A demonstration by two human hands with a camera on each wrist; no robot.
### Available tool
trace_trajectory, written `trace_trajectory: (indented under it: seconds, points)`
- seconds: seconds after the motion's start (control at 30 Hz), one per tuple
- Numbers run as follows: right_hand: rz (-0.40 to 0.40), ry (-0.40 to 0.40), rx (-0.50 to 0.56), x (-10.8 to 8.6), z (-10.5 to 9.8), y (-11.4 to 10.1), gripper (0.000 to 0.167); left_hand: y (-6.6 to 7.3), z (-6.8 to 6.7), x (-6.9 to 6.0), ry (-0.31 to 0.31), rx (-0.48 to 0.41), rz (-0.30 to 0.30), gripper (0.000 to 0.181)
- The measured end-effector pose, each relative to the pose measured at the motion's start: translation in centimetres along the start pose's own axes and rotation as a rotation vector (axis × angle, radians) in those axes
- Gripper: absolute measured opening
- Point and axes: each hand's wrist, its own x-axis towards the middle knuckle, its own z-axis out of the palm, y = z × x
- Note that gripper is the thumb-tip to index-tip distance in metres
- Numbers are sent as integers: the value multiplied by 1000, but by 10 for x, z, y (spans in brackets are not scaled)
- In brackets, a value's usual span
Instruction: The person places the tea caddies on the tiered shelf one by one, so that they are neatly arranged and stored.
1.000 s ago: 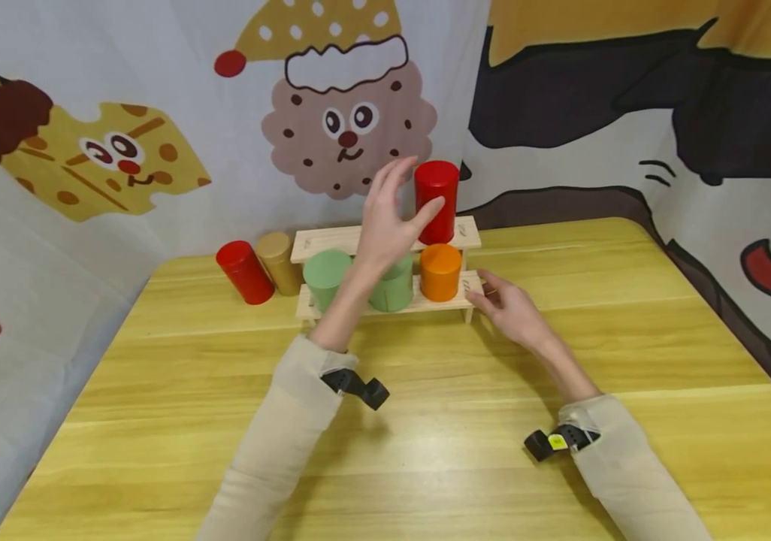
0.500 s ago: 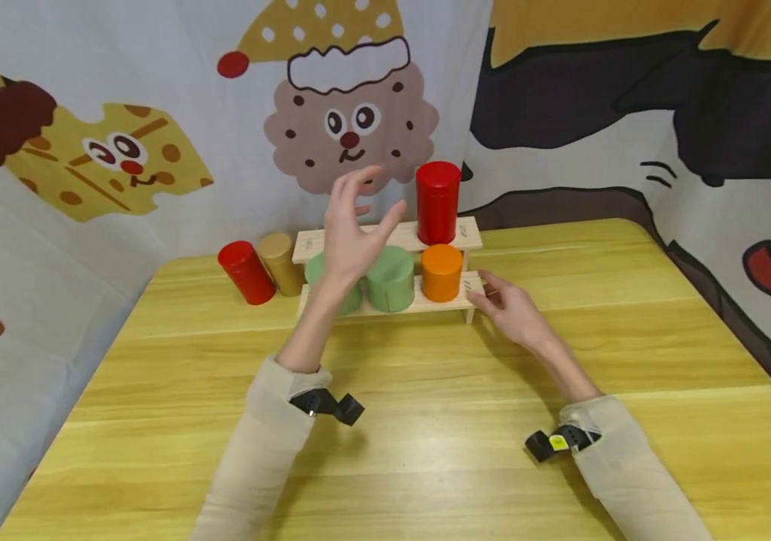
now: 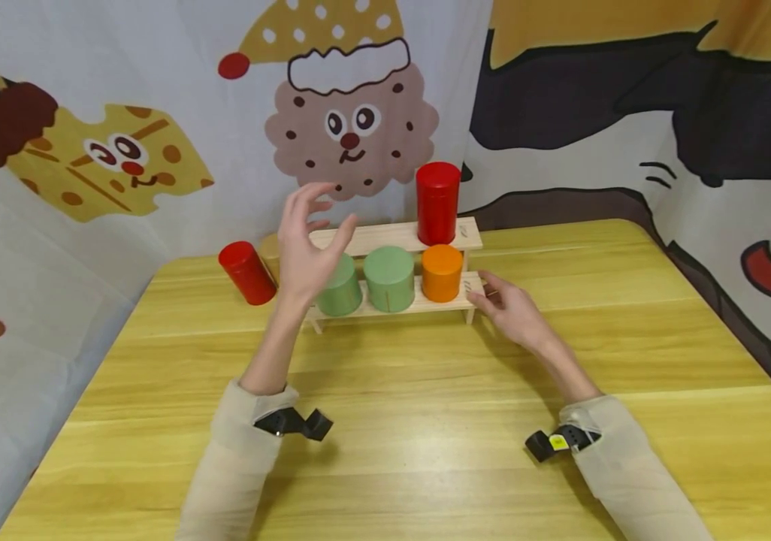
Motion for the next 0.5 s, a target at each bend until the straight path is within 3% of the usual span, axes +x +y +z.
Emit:
trace_trajectory:
  seconds: [0.5]
  points:
    - [-1, -1, 3, 0, 1, 0, 68, -30, -45, -19, 61, 71, 0, 41]
